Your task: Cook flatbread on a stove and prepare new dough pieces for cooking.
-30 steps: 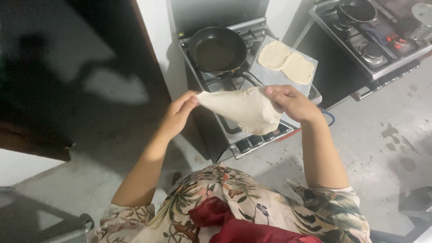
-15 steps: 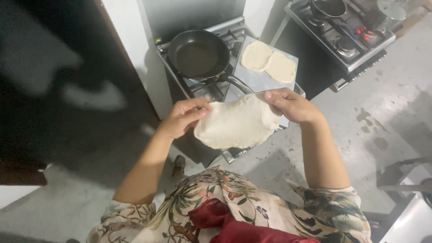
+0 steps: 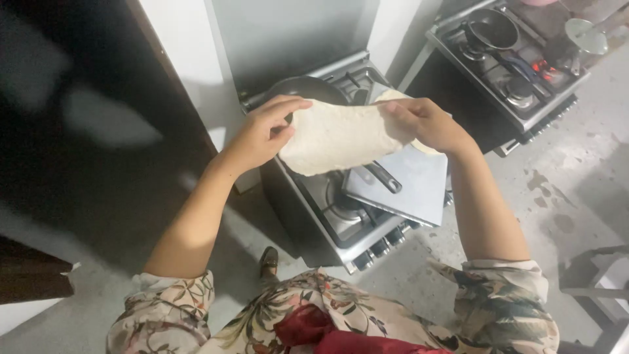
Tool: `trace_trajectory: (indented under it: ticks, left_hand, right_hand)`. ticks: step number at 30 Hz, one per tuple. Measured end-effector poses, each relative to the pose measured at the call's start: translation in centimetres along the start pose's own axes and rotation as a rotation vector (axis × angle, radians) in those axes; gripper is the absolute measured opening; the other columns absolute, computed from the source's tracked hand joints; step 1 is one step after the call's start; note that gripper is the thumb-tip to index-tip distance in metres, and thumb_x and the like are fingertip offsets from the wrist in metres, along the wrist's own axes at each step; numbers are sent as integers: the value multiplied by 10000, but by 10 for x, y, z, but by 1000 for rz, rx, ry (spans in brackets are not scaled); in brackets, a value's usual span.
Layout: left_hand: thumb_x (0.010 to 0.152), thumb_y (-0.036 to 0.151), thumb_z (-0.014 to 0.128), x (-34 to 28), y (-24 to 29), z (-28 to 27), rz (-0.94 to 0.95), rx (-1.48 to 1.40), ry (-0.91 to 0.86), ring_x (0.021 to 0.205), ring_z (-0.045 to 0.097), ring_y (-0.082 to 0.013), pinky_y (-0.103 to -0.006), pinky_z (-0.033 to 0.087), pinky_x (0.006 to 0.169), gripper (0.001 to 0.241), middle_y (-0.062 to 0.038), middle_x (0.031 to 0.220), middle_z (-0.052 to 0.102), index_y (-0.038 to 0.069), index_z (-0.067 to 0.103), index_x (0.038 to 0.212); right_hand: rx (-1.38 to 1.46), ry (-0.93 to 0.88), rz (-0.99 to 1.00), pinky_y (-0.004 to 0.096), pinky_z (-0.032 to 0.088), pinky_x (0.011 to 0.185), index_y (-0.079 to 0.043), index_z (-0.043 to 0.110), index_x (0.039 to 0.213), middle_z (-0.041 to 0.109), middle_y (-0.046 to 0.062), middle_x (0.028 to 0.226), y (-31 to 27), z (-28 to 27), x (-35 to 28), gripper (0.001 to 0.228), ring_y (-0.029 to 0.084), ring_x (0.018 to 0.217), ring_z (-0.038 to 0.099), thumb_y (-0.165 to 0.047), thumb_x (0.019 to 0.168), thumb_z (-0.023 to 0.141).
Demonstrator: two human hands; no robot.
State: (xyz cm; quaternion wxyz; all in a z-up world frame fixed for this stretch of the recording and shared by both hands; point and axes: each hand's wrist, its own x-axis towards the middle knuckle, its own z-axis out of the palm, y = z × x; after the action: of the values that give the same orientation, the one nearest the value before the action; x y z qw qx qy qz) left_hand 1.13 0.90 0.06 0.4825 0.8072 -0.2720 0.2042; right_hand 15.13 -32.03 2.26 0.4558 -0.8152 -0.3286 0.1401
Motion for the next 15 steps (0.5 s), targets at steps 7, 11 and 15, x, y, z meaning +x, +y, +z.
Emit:
trace_trajectory:
  ticks: [7, 11, 15]
  left_hand:
    - [936, -37, 666, 37, -52, -38, -138, 60, 76, 785, 610, -142, -266, 522, 665, 431, -76, 1346, 642, 91, 631, 1347]
    - [971, -17, 693, 46, -89, -39, 0, 30, 176, 918, 667, -115, -236, 597, 789, 396, -79, 1323, 642, 64, 626, 1353]
    - [921, 25, 796, 60, -113, -35, 223, 268, 378, 1092, 664, -215, -304, 541, 946, 340, -71, 1184, 710, 94, 668, 1229]
  right_hand:
    - [21, 118, -101, 262, 538, 762, -5, 723, 1116, 694, 10, 870, 18, 17, 86, 417, 85, 817, 635, -386, 1078, 559]
    - [-18, 241, -108, 264, 497, 754, 0, 705, 1079, 641, 2, 840, 26, 29, 112, 400, 81, 811, 574, -371, 1104, 557]
    - [-48, 297, -141, 267, 495, 795, -14, 691, 1114, 649, 2, 866, 22, 34, 126, 399, 82, 845, 579, -373, 1115, 517]
